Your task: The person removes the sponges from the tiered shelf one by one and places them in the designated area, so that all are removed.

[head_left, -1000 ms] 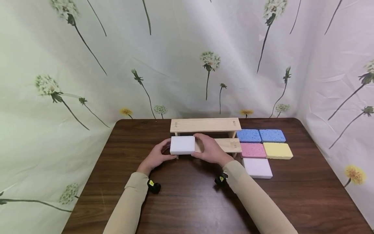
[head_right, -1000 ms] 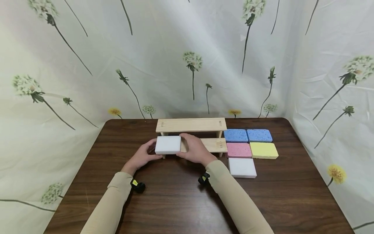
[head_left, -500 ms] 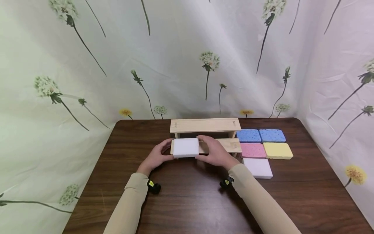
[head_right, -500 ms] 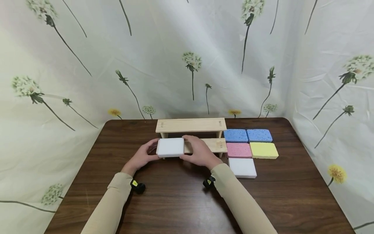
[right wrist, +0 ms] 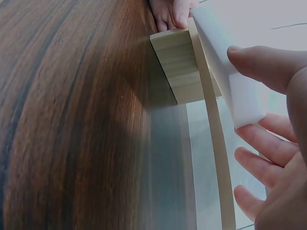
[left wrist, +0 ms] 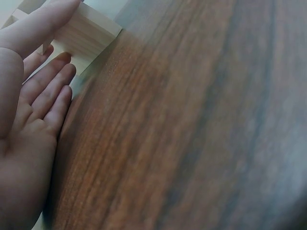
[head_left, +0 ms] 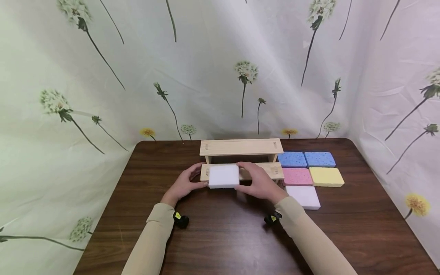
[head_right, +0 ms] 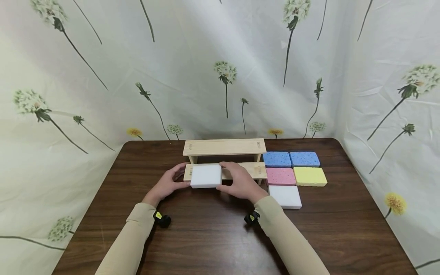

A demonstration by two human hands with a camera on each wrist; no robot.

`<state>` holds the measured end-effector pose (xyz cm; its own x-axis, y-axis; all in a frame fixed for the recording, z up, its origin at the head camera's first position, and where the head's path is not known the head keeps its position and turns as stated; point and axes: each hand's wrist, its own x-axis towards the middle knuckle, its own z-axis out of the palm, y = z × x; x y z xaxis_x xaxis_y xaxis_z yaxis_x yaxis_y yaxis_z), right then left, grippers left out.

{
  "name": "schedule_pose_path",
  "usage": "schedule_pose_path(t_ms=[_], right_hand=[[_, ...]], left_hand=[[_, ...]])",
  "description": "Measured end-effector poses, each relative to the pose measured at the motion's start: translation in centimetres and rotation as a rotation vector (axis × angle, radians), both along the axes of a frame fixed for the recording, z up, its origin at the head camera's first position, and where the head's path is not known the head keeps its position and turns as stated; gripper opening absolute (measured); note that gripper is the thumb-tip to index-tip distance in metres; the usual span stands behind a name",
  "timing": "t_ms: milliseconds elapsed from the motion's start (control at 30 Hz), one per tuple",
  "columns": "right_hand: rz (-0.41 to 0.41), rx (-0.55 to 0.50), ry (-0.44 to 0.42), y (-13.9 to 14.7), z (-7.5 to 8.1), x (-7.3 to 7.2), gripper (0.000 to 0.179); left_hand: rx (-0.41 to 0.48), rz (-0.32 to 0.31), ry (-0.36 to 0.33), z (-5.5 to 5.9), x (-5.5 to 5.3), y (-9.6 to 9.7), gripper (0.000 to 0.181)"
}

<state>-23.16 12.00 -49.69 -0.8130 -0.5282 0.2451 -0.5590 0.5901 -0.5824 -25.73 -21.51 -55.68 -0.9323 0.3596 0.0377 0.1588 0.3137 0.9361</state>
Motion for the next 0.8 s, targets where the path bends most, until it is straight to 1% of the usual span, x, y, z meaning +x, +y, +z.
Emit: schedule_pose_path(t_ms=[267, 467, 600, 700, 800], right_hand=[[0.002, -0.030, 0.003, 0.9, -0.4, 0.6, 0.079], [-0.003, -0.055, -0.014, 1.4, -0.7, 1.1, 0.078], [0.008, -0.055, 0.012, 1.8, -0.6, 1.3, 0.078], [0.014, -0.055, 0.033, 2.1, -0.4, 1.6, 0.078], [0.012, -0.052, 0.038, 2.6, -0.2, 1.9, 0.078]], left_hand=[[-0.006, 0.004, -0.011, 0.0, -0.1, 0.0, 0.081], [-0.004, 0.011, -0.007, 0.1, 0.0, 0.0, 0.082], [-0.013, 0.016, -0.002, 0.2, 0.0, 0.0, 0.081], [-0.017, 0.012, 0.001, 0.1, 0.0, 0.0, 0.081], [-0.013, 0.008, -0.004, 0.0, -0.1, 0.0, 0.082]])
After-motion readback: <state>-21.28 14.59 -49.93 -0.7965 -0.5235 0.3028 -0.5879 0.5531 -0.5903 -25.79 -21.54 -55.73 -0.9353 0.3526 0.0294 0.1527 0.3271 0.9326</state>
